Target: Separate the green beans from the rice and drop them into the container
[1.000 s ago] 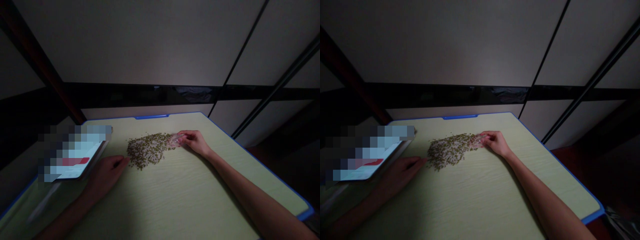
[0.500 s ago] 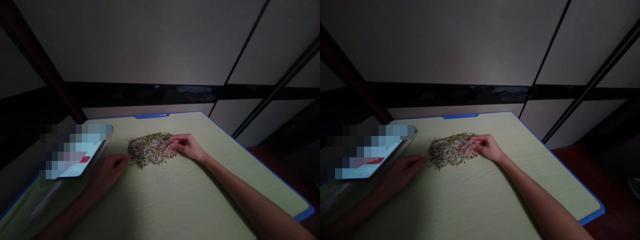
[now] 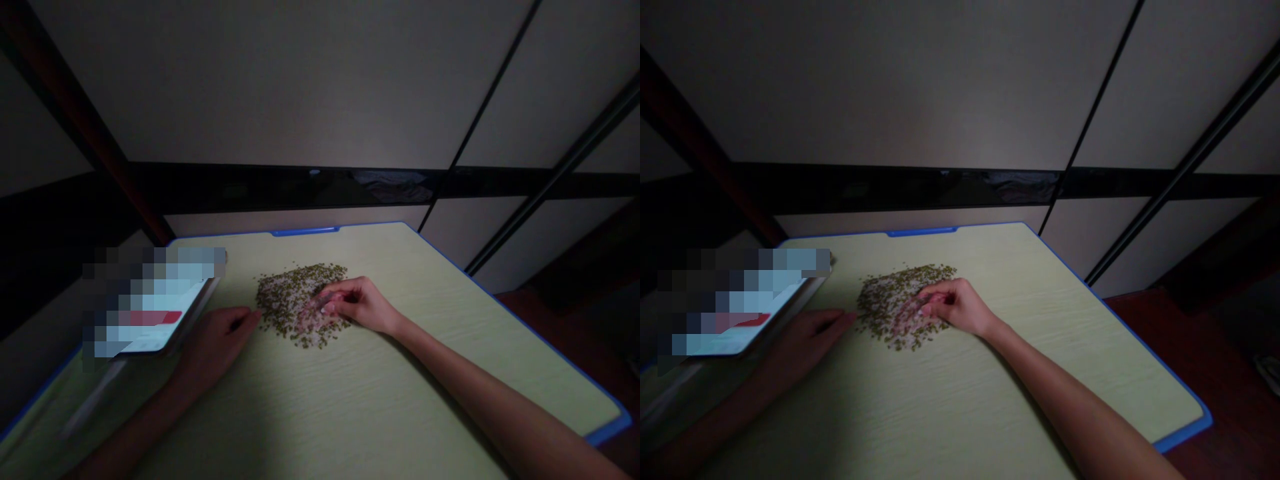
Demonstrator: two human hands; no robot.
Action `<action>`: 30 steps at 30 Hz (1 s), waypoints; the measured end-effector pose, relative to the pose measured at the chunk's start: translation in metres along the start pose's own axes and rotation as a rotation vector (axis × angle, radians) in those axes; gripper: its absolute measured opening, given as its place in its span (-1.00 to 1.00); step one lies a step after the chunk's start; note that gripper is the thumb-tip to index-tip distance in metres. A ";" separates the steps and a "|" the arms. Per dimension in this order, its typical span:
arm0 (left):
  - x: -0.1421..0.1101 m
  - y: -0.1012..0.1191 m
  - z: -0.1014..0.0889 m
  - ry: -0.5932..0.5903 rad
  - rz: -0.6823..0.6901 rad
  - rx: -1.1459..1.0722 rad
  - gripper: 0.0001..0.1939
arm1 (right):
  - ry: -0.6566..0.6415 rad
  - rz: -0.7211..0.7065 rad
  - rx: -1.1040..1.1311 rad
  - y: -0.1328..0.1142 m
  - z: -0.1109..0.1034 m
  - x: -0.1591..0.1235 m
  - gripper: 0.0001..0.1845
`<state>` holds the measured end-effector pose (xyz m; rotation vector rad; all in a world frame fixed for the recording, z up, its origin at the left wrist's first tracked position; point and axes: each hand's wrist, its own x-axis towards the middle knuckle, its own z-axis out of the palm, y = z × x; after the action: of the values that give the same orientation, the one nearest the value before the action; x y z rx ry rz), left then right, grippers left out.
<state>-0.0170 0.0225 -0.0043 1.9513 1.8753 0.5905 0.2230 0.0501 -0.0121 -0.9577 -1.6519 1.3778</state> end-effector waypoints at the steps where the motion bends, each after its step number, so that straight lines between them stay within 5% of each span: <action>1: 0.000 0.001 0.000 -0.004 0.002 -0.003 -0.61 | -0.007 -0.002 0.002 0.000 0.001 0.000 -0.70; 22: -0.002 0.001 0.000 -0.003 -0.003 -0.008 -0.60 | -0.157 -0.008 -0.061 -0.003 -0.031 -0.003 -0.78; 30: -0.003 0.002 0.000 0.050 -0.023 -0.194 -0.64 | -0.185 0.050 -0.051 -0.008 -0.052 -0.008 -0.85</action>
<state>-0.0149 0.0196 -0.0032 1.8046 1.7933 0.7893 0.2724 0.0633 0.0014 -0.9290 -1.8178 1.5020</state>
